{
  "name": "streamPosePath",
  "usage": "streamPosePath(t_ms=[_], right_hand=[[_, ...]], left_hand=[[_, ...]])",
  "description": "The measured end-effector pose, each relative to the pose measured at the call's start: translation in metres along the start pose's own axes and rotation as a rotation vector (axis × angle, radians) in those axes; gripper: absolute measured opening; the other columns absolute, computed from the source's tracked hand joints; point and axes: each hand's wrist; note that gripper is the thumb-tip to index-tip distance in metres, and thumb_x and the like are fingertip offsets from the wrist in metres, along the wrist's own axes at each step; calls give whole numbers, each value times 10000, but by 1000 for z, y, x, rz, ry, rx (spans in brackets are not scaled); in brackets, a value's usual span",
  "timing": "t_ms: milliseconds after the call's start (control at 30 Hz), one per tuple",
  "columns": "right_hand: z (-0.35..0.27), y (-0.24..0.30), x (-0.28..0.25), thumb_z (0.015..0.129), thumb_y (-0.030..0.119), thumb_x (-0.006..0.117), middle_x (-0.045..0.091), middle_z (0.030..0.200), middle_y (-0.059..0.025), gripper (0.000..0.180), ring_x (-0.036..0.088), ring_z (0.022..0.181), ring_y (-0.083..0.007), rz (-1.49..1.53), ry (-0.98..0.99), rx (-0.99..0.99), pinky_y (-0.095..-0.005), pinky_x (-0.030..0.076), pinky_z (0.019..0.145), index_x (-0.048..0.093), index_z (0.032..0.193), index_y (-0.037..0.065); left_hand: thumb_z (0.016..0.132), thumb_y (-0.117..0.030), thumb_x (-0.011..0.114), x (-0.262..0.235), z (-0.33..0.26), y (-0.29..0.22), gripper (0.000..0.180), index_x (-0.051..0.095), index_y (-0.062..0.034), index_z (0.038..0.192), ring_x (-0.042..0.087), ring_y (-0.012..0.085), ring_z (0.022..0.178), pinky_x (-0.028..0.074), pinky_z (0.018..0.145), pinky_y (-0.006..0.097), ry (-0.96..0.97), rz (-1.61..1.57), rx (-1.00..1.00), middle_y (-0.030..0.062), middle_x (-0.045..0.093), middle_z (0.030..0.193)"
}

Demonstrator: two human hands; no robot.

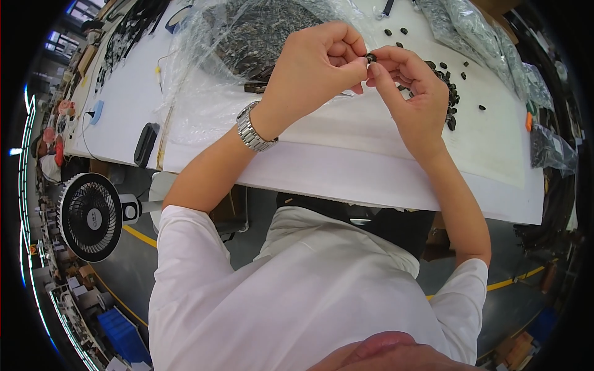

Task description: Assembling small plastic cord locks by pressing the components together.

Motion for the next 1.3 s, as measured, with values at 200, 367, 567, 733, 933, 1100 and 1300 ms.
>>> streamPosePath(t_ms=[200, 367, 567, 733, 933, 1100, 1300], right_hand=[[1, 13, -1, 980, 58, 706, 802, 971, -90, 153, 785, 921, -147, -213, 62, 25, -283, 612, 858, 750, 1104, -20], [12, 1, -21, 1013, 34, 646, 797, 1013, -148, 192, 792, 940, -197, 213, 286, 246, -284, 626, 868, 706, 1155, -80], [10, 4, -14, 1008, 26, 642, 799, 999, -150, 166, 791, 922, -177, 158, 219, 265, -270, 628, 848, 693, 1122, -83], [4, 9, -4, 975, 60, 691, 809, 973, -135, 152, 790, 883, -155, 45, 102, 272, -267, 631, 816, 699, 1074, -54], [0, 4, 2, 942, 110, 726, 806, 923, -141, 166, 801, 845, -190, -180, 89, 90, -301, 633, 770, 706, 1044, -20], [3, 2, -2, 953, 78, 698, 803, 929, -137, 133, 800, 839, -196, -245, 115, 17, -293, 629, 778, 705, 1037, -25], [18, -5, -25, 1020, 34, 618, 796, 959, -125, 123, 799, 889, -192, 301, 296, 237, -268, 613, 815, 671, 1088, -55]], left_hand=[[941, -29, 677, 9, -5, 12, 94, 663, 10, 1025, 739, 102, 734, 589, 640, 234, -96, 379, 199, 52, 746, 828], [953, -65, 682, -7, 2, 1, 108, 678, 5, 1034, 701, 87, 698, 573, 628, 235, 72, 50, -39, 45, 735, 815], [993, -126, 697, -1, 3, 6, 145, 691, 10, 1043, 692, 75, 708, 577, 645, 229, 46, -60, -70, 43, 743, 865], [995, -119, 705, 6, -2, 9, 142, 697, 20, 1021, 715, 81, 744, 587, 653, 230, -48, 178, -32, 44, 752, 879], [969, -79, 703, 11, -3, 12, 109, 697, 23, 1008, 720, 81, 740, 588, 650, 224, -90, 371, 82, 52, 750, 836], [954, -69, 702, 7, -1, 11, 76, 702, -1, 988, 691, 73, 693, 555, 608, 231, -75, 500, 200, 37, 731, 802], [927, -109, 751, 0, 4, 6, 127, 716, 12, 947, 696, 87, 675, 550, 607, 232, 26, -102, -13, 43, 730, 758]])
Point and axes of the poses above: each hand's wrist, its own z-axis towards the middle knuckle, its own x-axis out of the palm, y = z × x
